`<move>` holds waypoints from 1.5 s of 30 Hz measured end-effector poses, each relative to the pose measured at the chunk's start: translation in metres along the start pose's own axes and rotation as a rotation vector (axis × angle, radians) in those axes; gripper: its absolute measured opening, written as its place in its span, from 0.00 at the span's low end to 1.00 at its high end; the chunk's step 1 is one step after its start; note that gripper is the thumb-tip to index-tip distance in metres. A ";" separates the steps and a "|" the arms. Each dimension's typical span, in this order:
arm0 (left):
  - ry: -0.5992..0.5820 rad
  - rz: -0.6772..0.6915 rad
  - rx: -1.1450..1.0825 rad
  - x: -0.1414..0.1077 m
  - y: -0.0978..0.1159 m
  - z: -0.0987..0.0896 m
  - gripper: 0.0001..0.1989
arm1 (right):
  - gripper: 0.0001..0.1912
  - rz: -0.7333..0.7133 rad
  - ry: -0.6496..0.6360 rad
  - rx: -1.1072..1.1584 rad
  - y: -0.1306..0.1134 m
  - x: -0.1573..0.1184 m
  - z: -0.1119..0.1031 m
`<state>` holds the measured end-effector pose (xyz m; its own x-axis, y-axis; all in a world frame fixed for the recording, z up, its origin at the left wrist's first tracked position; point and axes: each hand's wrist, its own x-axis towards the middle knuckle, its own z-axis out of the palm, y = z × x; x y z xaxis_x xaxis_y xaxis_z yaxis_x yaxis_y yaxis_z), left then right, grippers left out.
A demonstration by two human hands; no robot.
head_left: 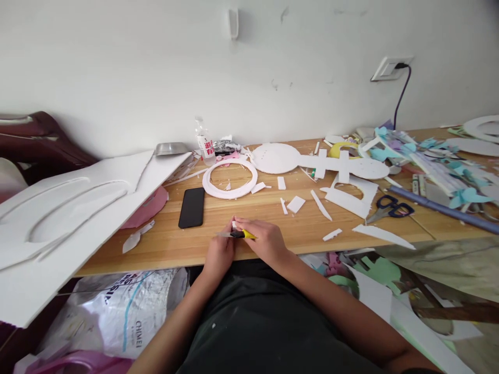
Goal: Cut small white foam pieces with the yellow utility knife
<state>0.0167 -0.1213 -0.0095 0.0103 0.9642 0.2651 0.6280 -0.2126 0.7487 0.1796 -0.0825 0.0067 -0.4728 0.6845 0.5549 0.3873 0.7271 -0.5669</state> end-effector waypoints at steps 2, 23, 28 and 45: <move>0.013 -0.006 0.010 -0.002 0.002 0.003 0.21 | 0.19 0.003 0.002 -0.013 -0.001 0.000 0.000; 0.036 0.007 -0.074 -0.002 0.009 0.006 0.21 | 0.28 -0.077 0.003 -0.050 0.000 -0.006 0.001; 0.039 -0.017 -0.068 -0.003 0.009 0.009 0.21 | 0.29 -0.039 -0.014 -0.034 0.001 -0.007 0.003; 0.104 -0.092 -0.273 0.007 0.020 0.017 0.11 | 0.28 -0.043 0.037 -0.083 0.004 -0.008 0.006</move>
<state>0.0427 -0.1163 -0.0028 -0.1257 0.9629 0.2388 0.3900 -0.1734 0.9044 0.1797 -0.0857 -0.0038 -0.4613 0.6529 0.6008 0.4320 0.7567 -0.4907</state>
